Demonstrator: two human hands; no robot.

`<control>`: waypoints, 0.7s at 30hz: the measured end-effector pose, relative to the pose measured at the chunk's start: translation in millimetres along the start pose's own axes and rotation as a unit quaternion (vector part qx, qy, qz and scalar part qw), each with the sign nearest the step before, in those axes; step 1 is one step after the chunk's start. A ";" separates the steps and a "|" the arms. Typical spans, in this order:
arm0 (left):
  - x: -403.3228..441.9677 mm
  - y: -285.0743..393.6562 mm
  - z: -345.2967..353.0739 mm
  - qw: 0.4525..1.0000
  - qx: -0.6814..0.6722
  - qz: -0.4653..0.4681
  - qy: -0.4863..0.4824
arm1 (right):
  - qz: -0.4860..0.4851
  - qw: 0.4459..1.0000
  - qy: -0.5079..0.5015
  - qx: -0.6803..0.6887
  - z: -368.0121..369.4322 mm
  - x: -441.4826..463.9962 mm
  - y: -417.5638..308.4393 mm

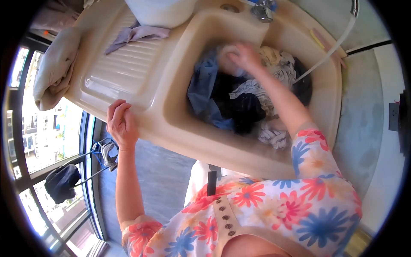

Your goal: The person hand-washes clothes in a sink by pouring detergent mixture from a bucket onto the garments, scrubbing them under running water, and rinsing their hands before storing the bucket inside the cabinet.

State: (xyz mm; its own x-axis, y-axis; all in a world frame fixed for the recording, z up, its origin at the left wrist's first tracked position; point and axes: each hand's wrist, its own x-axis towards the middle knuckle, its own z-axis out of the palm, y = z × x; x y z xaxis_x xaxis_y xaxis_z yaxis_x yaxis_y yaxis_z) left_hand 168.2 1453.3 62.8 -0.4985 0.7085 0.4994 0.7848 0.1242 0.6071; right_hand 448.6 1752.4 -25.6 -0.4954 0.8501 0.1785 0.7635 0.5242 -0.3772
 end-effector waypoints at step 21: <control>-0.5 -1.2 -0.3 0.999 0.014 -0.005 -0.031 | -0.051 0.968 -0.176 -0.169 72.4 -190.2 57.5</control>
State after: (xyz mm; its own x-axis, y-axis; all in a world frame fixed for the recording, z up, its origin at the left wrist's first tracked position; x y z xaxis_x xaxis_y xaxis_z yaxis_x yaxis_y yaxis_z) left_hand 167.3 1452.6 62.0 -0.4831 0.7491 0.4534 0.7902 0.1500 0.5942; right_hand 556.7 1617.1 -147.0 -0.6403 0.7545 -0.1443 0.7658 0.6416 -0.0433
